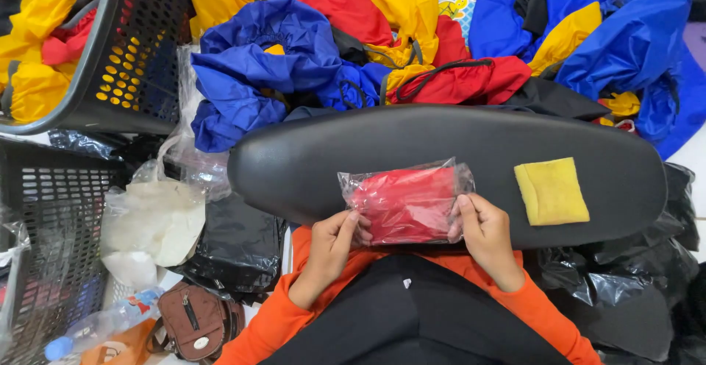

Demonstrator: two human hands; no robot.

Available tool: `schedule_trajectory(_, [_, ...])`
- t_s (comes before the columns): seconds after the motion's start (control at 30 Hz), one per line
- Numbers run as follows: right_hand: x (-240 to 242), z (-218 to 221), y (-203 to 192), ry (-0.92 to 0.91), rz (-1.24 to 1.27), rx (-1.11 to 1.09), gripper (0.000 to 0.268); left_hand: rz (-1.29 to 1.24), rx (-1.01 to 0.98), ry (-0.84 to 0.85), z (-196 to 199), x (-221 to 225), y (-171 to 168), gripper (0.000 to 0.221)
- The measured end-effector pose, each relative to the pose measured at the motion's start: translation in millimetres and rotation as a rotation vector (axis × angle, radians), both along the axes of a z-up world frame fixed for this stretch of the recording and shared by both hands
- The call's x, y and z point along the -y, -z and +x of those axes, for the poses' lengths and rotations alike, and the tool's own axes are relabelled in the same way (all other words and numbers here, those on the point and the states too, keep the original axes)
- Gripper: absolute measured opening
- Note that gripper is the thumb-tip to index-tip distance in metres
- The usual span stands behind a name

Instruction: Folding fabric covers, placing them in plastic bags, and trimming loose threads with scissors.

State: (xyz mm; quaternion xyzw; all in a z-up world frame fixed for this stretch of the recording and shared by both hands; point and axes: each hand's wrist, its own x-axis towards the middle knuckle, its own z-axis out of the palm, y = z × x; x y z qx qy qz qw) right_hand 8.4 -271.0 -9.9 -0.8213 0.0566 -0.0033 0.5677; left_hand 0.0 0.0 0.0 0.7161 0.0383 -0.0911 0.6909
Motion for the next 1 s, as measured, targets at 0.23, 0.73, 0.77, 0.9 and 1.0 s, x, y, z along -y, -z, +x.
schedule_trajectory(0.23, [-26.2,10.3,-39.6,0.082,-0.514,0.875,0.025,0.015,-0.120,-0.120,3.0,3.9,-11.7,0.036])
schedule_trajectory(0.73, [-62.0,28.7,20.5,-0.429,-0.827,0.600,0.053,1.020,1.090,0.022,25.8,35.3,-1.0,0.055])
schedule_trajectory(0.77, [-60.1,28.9,28.7,-0.437,-0.844,0.612,0.056,1.039,1.020,0.109,31.0,37.4,1.3,0.062])
schedule_trajectory(0.9, [-59.2,29.7,36.2,-0.428,-0.887,0.637,0.061,1.043,0.938,0.190,39.7,35.5,23.9,0.076])
schedule_trajectory(1.0, [-58.9,31.8,35.7,-0.437,-0.880,0.632,0.061,1.022,0.907,0.183,40.3,34.5,38.5,0.084])
